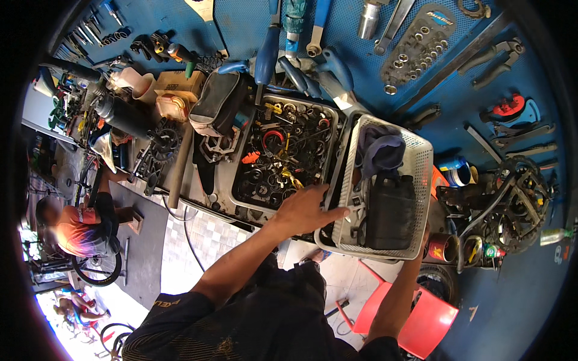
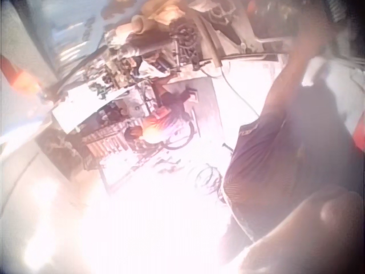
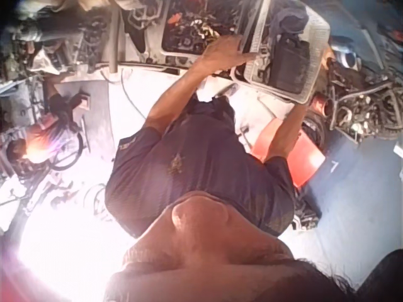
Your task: The person sits on the floor and sorts small mechanical parts from a red box, picking up and inspecting each item before placing them back or setting them aside. The person then moves to a workbench and continues sorting parts from a white basket.
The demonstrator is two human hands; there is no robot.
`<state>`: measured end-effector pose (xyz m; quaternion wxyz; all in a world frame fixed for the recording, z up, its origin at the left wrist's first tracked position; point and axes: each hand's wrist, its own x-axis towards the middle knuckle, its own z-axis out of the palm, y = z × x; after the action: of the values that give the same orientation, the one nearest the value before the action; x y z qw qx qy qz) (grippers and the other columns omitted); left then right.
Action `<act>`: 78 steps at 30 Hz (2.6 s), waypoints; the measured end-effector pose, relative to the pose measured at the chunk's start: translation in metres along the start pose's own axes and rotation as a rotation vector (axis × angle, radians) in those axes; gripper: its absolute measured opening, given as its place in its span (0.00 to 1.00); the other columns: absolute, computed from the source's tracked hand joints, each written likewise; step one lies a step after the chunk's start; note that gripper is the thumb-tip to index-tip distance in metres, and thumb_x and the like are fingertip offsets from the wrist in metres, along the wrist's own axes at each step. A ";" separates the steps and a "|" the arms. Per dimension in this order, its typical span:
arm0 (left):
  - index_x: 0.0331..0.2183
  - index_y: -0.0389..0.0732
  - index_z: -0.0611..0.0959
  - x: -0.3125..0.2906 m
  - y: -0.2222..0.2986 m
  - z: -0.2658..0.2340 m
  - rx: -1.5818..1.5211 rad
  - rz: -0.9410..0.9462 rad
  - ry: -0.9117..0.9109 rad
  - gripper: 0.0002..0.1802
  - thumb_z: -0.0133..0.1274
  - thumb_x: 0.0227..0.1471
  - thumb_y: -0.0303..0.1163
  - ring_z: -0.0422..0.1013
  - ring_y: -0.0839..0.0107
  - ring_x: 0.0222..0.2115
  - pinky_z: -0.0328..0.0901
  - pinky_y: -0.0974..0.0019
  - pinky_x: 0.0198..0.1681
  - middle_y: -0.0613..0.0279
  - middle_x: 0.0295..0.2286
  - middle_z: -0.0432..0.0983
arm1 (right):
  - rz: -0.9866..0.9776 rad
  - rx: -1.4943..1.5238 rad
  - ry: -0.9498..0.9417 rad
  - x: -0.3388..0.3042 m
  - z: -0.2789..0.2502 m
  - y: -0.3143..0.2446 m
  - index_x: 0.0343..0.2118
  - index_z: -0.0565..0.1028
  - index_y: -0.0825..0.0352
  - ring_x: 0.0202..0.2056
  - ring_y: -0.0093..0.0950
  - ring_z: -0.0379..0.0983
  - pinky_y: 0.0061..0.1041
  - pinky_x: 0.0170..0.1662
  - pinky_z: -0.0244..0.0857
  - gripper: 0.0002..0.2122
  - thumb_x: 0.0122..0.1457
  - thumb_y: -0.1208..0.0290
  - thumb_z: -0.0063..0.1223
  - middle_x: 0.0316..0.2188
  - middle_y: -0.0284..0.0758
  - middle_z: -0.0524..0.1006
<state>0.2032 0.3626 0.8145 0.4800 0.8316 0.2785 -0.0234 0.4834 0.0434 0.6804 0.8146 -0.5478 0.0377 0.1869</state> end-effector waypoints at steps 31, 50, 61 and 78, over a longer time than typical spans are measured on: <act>0.35 0.39 0.84 -0.123 -0.099 -0.018 -0.335 0.209 -0.063 0.11 0.68 0.54 0.33 0.78 0.62 0.33 0.72 0.62 0.35 0.59 0.31 0.81 | 0.442 -0.586 -0.692 -0.269 0.156 0.039 0.60 0.71 0.65 0.33 0.20 0.69 0.21 0.37 0.63 0.24 0.67 0.59 0.61 0.34 0.28 0.74; 0.38 0.34 0.85 -0.104 -0.126 -0.034 -1.072 -0.207 0.347 0.07 0.61 0.62 0.29 0.69 0.84 0.30 0.66 0.75 0.33 0.71 0.30 0.79 | -0.268 -0.550 -1.049 -0.245 0.333 0.120 0.70 0.60 0.66 0.55 0.41 0.69 0.41 0.61 0.57 0.45 0.54 0.49 0.69 0.54 0.43 0.72; 0.28 0.37 0.82 -0.110 -0.161 -0.051 -0.652 -0.172 0.451 0.13 0.64 0.61 0.34 0.58 0.87 0.22 0.54 0.75 0.25 0.78 0.19 0.69 | -0.738 -1.642 -0.451 -0.090 0.413 0.179 0.65 0.71 0.55 0.69 0.52 0.55 0.56 0.68 0.49 0.34 0.61 0.39 0.56 0.67 0.48 0.66; 0.27 0.35 0.82 -0.107 -0.191 -0.062 -0.555 -0.323 0.333 0.13 0.64 0.59 0.33 0.63 0.84 0.23 0.59 0.72 0.26 0.72 0.20 0.73 | -0.747 -1.664 -0.651 -0.172 0.351 0.152 0.57 0.74 0.61 0.63 0.39 0.65 0.48 0.66 0.54 0.25 0.57 0.58 0.62 0.59 0.38 0.72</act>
<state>0.0064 0.4393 0.7303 0.6256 0.6073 0.4764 0.1134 0.2214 0.3665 0.7316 0.1436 -0.8474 -0.5105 0.0252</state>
